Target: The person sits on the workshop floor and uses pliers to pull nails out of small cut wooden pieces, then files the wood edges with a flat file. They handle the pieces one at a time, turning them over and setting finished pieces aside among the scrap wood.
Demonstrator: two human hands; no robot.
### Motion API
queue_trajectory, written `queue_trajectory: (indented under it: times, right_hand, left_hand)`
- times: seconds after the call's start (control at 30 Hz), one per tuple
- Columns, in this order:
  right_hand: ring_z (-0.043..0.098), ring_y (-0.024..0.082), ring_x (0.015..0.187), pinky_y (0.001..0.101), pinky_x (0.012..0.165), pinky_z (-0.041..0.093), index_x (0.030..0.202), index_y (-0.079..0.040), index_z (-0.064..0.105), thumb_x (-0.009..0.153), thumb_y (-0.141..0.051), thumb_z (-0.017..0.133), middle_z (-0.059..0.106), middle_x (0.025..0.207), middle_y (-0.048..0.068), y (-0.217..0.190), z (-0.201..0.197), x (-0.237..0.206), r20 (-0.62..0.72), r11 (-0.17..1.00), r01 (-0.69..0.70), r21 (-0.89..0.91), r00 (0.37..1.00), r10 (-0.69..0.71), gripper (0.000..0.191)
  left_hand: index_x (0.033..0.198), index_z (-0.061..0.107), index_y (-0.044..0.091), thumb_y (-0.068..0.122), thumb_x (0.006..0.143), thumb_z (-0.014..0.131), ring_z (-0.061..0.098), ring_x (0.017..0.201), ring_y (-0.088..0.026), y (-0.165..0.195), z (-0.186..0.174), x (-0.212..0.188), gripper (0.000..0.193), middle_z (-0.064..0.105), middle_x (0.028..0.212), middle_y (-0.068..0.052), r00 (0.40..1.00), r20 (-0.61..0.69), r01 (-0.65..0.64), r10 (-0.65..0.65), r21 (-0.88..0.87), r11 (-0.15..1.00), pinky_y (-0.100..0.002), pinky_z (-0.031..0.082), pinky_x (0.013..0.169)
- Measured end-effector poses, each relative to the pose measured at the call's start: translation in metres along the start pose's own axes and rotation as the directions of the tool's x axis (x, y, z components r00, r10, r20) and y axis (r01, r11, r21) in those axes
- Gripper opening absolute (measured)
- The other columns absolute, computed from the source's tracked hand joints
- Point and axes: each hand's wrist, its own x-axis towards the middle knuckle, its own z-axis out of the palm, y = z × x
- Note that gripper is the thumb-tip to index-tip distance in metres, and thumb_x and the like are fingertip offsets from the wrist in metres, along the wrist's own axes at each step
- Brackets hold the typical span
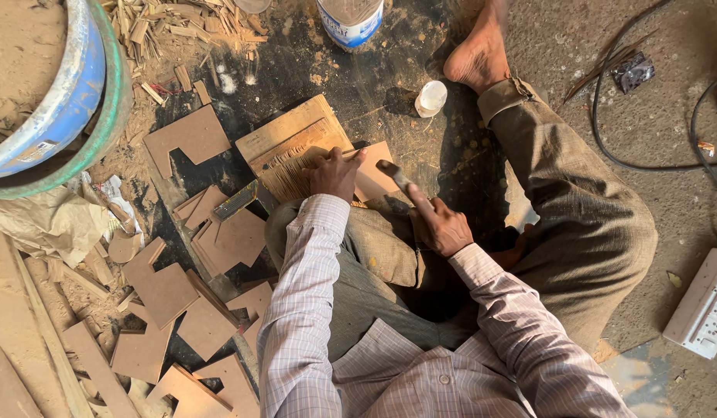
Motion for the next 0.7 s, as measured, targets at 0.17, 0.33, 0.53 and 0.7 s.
queue_trajectory:
  times: [0.17, 0.33, 0.53, 0.7]
  right_hand:
    - [0.062, 0.03, 0.053, 0.0448, 0.044, 0.051, 0.161, -0.022, 0.03, 0.101, -0.025, 0.064, 0.062, 0.082, 0.015, -0.0032, 0.0015, -0.0001, 0.038, 0.994, -0.108, -0.028, 0.993, 0.109, 0.07]
    - [0.063, 0.03, 0.054, 0.0436, 0.042, 0.052, 0.163, -0.024, 0.029, 0.103, -0.026, 0.062, 0.062, 0.087, 0.018, -0.0019, 0.0005, -0.0032, 0.071, 0.999, -0.047, 0.008, 0.996, 0.047, 0.068]
    - [0.063, 0.032, 0.056, 0.0449, 0.046, 0.053, 0.164, -0.021, 0.027, 0.103, -0.023, 0.062, 0.064, 0.087, 0.016, 0.0, 0.0031, 0.0004, -0.051, 0.992, -0.11, 0.069, 0.992, 0.114, 0.071]
    - [0.066, 0.032, 0.056, 0.0445, 0.047, 0.055, 0.165, -0.018, 0.026, 0.1, -0.016, 0.061, 0.066, 0.089, 0.018, 0.0004, 0.0008, 0.003, 0.054, 0.987, -0.092, 0.134, 0.995, 0.085, 0.073]
  left_hand:
    - [0.152, 0.038, 0.049, 0.036, 0.108, 0.038, 0.046, 0.132, -0.051, -0.0003, 0.0014, 0.0017, 0.046, 0.042, 0.143, -0.017, 1.0, 0.026, -0.001, 0.001, -0.02, 1.0, -0.077, 0.037, 0.105]
    - [0.149, 0.043, 0.049, 0.037, 0.108, 0.037, 0.049, 0.131, -0.05, -0.0008, 0.0022, 0.0024, 0.043, 0.043, 0.143, -0.017, 1.0, -0.013, -0.018, 0.018, -0.022, 1.0, -0.078, 0.037, 0.105]
    - [0.149, 0.043, 0.049, 0.044, 0.109, 0.032, 0.05, 0.127, -0.051, -0.001, -0.0006, -0.0012, 0.042, 0.043, 0.142, -0.016, 0.997, -0.066, -0.033, 0.029, -0.062, 0.998, -0.079, 0.035, 0.104]
    - [0.152, 0.041, 0.05, 0.037, 0.109, 0.035, 0.054, 0.126, -0.05, -0.0004, -0.0015, -0.0026, 0.045, 0.049, 0.138, -0.016, 0.998, -0.061, -0.024, 0.023, -0.02, 0.999, -0.078, 0.042, 0.1]
